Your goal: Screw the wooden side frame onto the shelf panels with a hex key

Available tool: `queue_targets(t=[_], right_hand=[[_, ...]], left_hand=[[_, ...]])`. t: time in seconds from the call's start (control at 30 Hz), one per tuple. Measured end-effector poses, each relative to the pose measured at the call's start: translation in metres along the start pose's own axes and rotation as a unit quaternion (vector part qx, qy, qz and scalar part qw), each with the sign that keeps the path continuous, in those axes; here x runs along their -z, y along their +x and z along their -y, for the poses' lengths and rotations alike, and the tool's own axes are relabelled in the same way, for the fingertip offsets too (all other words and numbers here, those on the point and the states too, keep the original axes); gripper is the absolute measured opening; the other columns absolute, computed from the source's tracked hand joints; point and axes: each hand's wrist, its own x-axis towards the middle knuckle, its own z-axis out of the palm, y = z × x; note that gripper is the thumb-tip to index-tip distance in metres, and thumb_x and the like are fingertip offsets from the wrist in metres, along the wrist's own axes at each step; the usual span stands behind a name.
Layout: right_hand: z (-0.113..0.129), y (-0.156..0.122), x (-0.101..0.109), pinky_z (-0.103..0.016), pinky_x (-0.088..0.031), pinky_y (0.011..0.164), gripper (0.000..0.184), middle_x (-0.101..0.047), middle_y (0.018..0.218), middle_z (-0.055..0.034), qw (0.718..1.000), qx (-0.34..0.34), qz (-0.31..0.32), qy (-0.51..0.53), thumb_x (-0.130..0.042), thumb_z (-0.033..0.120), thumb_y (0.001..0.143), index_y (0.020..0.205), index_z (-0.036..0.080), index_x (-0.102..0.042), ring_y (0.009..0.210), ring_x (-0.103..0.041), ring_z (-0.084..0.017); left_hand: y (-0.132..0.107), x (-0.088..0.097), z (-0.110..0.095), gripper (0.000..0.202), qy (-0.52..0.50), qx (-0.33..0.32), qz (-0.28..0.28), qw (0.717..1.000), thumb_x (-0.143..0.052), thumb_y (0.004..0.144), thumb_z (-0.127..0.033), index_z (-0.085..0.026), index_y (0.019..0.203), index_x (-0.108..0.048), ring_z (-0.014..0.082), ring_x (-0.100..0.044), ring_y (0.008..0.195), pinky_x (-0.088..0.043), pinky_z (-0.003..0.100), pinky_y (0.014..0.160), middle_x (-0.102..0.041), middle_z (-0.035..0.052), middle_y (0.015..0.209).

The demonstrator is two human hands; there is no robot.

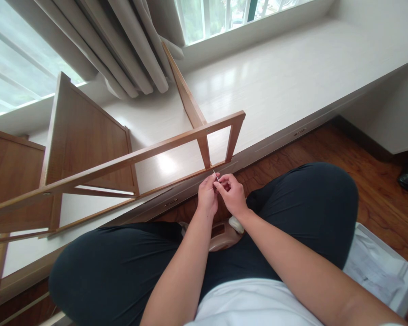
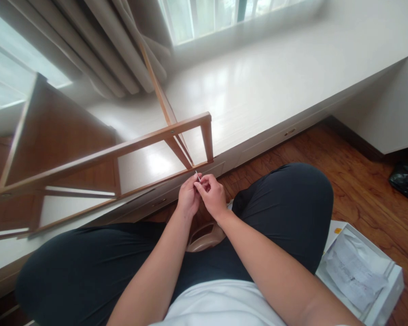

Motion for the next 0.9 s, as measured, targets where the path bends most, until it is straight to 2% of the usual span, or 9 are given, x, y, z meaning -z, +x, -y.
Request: queue_targets(t=[0.2,0.9], right_hand=[[0.0002,0.0001,-0.0005,-0.030,-0.051,0.068,0.023,-0.070,0.077,-0.0008,1.000,0.000,-0.001,-0.007,-0.069,0.046,0.090,0.091,0.024,-0.063,0.067,-0.065,-0.018],[0.0011,0.0003,0.0004,-0.030,-0.049,0.067,0.022,-0.068,0.074,-0.0001,1.000,0.007,-0.005,-0.018,-0.070,0.045,0.089,0.091,0.024,-0.063,0.065,-0.063,-0.018]], left_hand=[[-0.0005,-0.0002,0.0000,0.028,-0.001,-0.012,-0.008,1.000,-0.087,0.068,-0.034,-0.013,0.083,-0.076,0.0130,-0.064,0.070,-0.051,0.028,0.072,-0.070,0.0037,0.076],[0.0029,0.0010,-0.0019,0.029,0.005,-0.016,0.007,1.000,-0.087,0.067,-0.035,-0.012,0.082,-0.077,0.0124,-0.061,0.068,-0.047,0.026,0.066,-0.068,0.0039,0.076]])
